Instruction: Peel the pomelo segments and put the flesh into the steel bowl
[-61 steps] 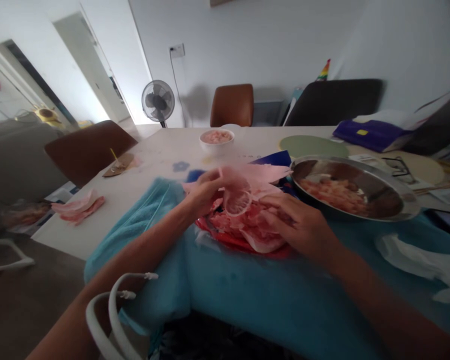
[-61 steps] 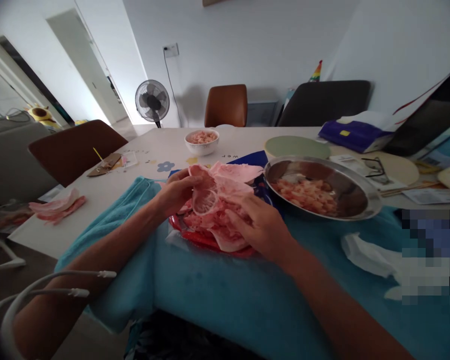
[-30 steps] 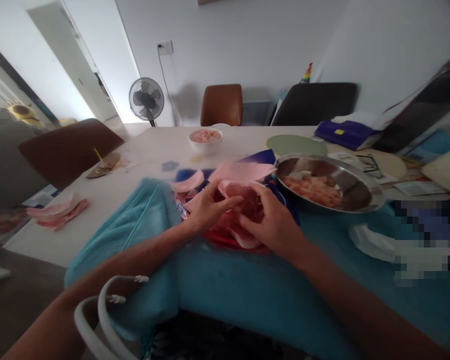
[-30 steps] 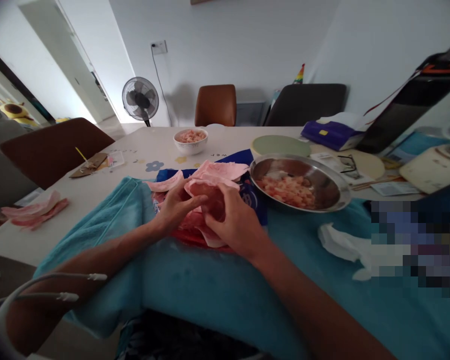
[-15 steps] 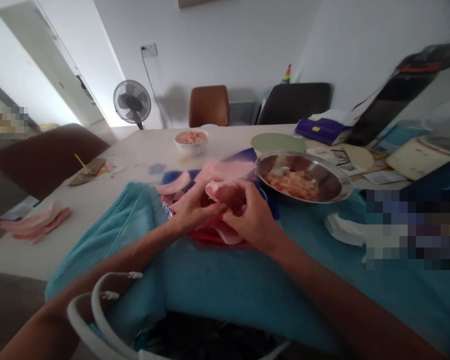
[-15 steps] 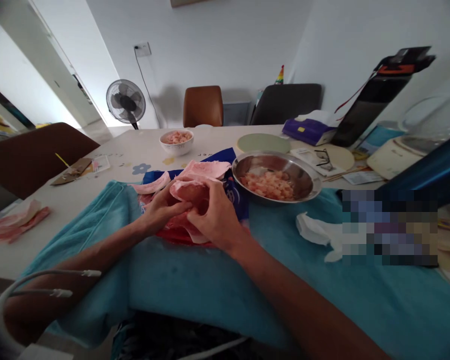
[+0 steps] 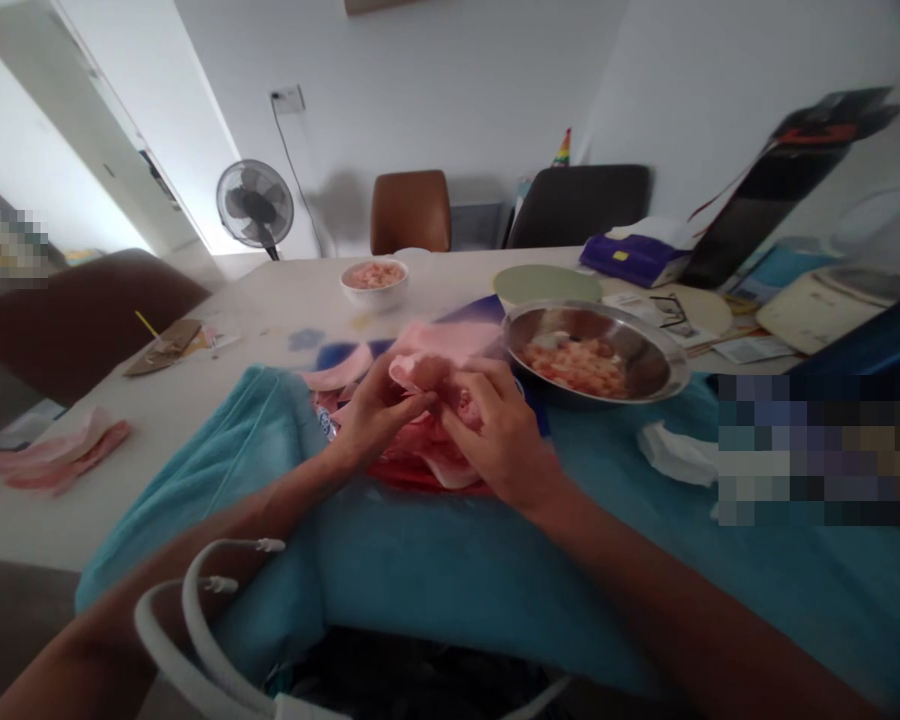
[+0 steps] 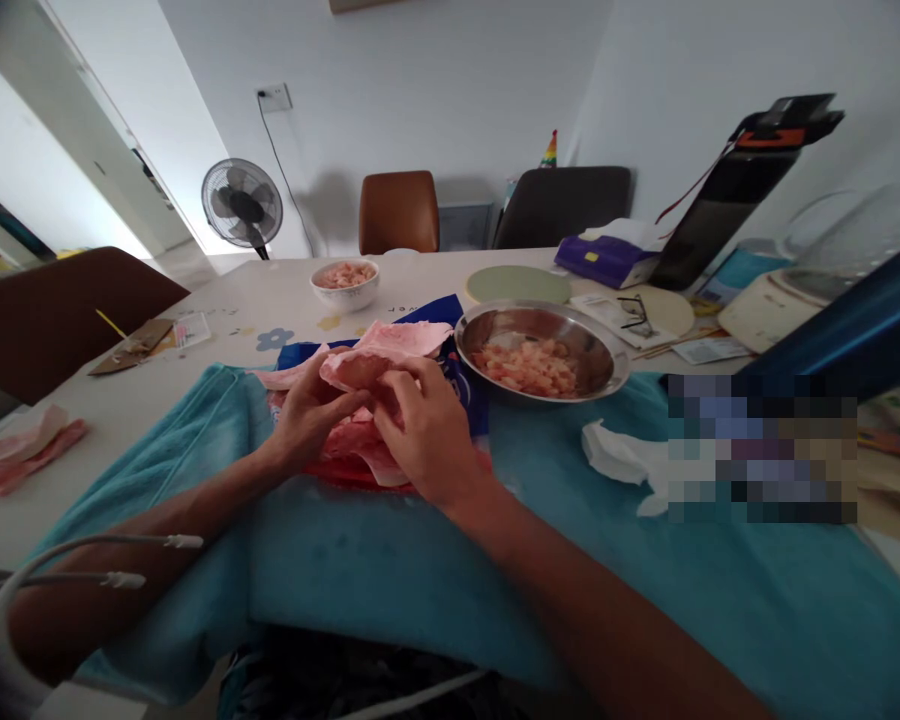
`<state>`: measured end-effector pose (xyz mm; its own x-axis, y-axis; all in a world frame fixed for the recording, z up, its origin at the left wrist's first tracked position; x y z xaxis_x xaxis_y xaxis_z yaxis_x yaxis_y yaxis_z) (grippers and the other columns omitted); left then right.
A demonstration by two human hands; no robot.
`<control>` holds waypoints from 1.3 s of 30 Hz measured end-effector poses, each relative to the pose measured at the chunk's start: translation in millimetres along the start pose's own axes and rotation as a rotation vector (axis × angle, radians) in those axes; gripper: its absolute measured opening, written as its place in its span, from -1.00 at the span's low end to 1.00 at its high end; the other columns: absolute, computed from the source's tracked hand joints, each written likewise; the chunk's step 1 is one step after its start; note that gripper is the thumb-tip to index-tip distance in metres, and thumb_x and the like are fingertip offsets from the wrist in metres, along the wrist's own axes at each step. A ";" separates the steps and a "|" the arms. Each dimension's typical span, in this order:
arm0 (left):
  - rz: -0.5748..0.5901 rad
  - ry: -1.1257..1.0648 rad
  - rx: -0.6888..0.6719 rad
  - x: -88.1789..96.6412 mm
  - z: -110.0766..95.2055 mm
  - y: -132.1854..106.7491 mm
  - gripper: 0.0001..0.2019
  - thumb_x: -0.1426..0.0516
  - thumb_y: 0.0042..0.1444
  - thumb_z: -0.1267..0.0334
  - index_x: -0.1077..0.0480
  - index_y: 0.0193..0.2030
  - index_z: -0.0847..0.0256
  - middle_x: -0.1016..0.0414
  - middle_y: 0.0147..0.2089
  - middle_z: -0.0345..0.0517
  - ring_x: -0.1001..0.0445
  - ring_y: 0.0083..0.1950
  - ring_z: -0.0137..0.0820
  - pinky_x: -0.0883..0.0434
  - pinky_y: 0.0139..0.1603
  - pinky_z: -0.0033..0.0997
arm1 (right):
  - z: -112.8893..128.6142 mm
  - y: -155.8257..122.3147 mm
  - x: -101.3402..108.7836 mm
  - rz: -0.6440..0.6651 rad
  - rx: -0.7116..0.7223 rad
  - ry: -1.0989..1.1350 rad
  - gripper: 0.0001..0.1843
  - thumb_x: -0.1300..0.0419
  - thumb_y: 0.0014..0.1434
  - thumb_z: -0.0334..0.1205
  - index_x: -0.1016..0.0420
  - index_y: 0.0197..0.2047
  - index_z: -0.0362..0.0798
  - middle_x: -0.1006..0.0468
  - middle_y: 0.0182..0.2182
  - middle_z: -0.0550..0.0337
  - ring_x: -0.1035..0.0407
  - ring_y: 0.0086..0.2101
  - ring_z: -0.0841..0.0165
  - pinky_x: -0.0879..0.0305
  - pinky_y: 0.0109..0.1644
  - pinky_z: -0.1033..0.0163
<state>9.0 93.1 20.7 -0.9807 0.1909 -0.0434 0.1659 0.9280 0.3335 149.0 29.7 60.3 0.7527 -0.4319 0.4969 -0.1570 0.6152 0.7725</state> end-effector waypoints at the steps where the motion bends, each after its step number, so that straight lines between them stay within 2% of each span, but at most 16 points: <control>1: 0.004 -0.006 0.005 -0.5 0.8 -0.1 -0.57 -0.41 -0.05 0.30 -0.46 -0.02 0.17 -0.61 -0.19 -0.17 -0.59 -0.18 -0.38 -0.59 -0.15 -0.40 | 0.6 -0.2 -1.3 0.009 0.004 0.009 -0.89 -0.17 0.36 -0.32 -0.42 -0.06 0.03 -0.56 -0.03 -0.03 -0.51 0.01 0.13 -0.53 0.07 -0.02; 5: 0.015 -0.010 0.016 -1.0 3.5 -0.3 -0.58 -0.41 -0.03 0.28 -0.44 -0.02 0.17 -0.62 -0.19 -0.19 -0.61 -0.16 -0.37 -0.59 -0.13 -0.38 | -6.9 -0.6 -8.8 0.070 -0.056 0.086 -0.86 -0.18 0.31 -0.37 -0.43 -0.09 0.04 -0.59 -0.15 0.07 -0.53 -0.09 0.19 -0.54 -0.03 0.07; 10: 0.017 -0.002 0.028 -0.1 6.5 -0.5 -0.62 -0.42 -0.01 0.22 -0.43 -0.10 0.19 -0.62 -0.23 -0.17 -0.61 -0.22 -0.38 -0.59 -0.19 -0.39 | -22.7 1.5 -9.0 0.095 -0.195 0.154 -0.89 -0.16 0.29 -0.32 -0.45 -0.12 0.02 -0.62 -0.13 0.06 -0.53 -0.17 0.24 -0.49 -0.13 0.13; 14: 0.046 -0.046 0.038 -3.9 10.3 -1.0 -0.55 -0.44 -0.06 0.24 -0.42 -0.05 0.17 -0.62 -0.23 -0.19 -0.61 -0.21 -0.39 -0.60 -0.18 -0.40 | -29.8 3.4 -7.3 0.092 -0.259 0.163 -0.86 -0.10 0.23 -0.36 -0.46 -0.20 0.01 -0.63 -0.25 0.11 -0.51 -0.26 0.27 -0.45 -0.15 0.14; 17: 0.031 -0.012 0.015 -3.7 9.2 -1.5 -0.54 -0.43 -0.07 0.28 -0.42 -0.02 0.16 -0.62 -0.22 -0.21 -0.61 -0.20 -0.39 -0.59 -0.17 -0.41 | -29.1 4.4 -4.9 0.079 -0.255 0.116 -0.89 -0.11 0.18 -0.36 -0.44 -0.31 0.00 -0.62 -0.31 0.11 -0.49 -0.29 0.27 -0.42 -0.16 0.15; 21: -0.029 0.025 0.004 0.1 5.8 -2.6 -0.65 -0.38 -0.03 0.32 -0.43 -0.10 0.17 -0.58 -0.29 -0.24 -0.58 -0.26 -0.42 -0.56 -0.22 -0.43 | -25.2 4.9 -7.2 0.114 -0.246 0.113 -0.87 -0.13 0.13 -0.37 -0.41 -0.42 0.01 -0.59 -0.40 0.15 -0.45 -0.36 0.30 -0.36 -0.23 0.20; 26: -0.065 0.050 0.068 3.2 7.0 -2.0 -0.71 -0.37 -0.08 0.37 -0.38 -0.25 0.17 -0.54 -0.36 -0.26 -0.56 -0.30 -0.41 -0.50 -0.31 -0.46 | -19.6 3.2 -19.5 0.241 -0.244 0.238 -0.84 -0.12 0.10 -0.43 -0.44 -0.44 -0.01 -0.58 -0.45 0.24 -0.42 -0.43 0.39 -0.35 -0.28 0.27; 31: -0.124 0.084 0.086 11.1 6.6 -0.2 -0.76 -0.34 -0.05 0.33 -0.35 -0.32 0.18 -0.49 -0.39 -0.26 -0.51 -0.32 -0.44 -0.48 -0.29 -0.44 | -6.5 -0.4 -27.4 0.334 -0.188 0.332 -0.84 -0.13 0.11 -0.43 -0.50 -0.39 -0.01 -0.61 -0.43 0.25 -0.46 -0.40 0.40 -0.38 -0.25 0.27; 34: -0.154 0.097 0.102 14.8 6.8 0.1 -0.77 -0.34 -0.04 0.29 -0.34 -0.36 0.19 -0.47 -0.41 -0.25 -0.47 -0.35 -0.45 -0.45 -0.31 -0.44 | -3.9 -0.5 -25.1 0.311 -0.174 0.343 -0.84 -0.13 0.16 -0.40 -0.50 -0.36 -0.01 -0.63 -0.38 0.23 -0.48 -0.37 0.39 -0.40 -0.23 0.26; 39: -0.187 0.019 0.096 15.1 4.4 0.2 -0.77 -0.33 -0.01 0.27 -0.32 -0.42 0.18 -0.43 -0.48 -0.27 -0.46 -0.41 -0.46 -0.44 -0.37 -0.45 | -14.3 2.3 -13.6 0.186 -0.181 0.289 -0.85 -0.11 0.21 -0.36 -0.49 -0.32 0.00 -0.63 -0.34 0.19 -0.51 -0.32 0.35 -0.43 -0.18 0.24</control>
<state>-5.4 97.6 15.9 -0.9969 0.0076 -0.0782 -0.0106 0.9732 0.2295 147.5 46.4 49.7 0.8752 -0.1144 0.4700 -0.2116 0.7833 0.5845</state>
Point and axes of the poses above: each hand's wrist, its own y-axis towards the middle knuckle, its own x-axis out of the back of the hand, z = x × y, the point moved 10 cm from there along y, towards the middle knuckle
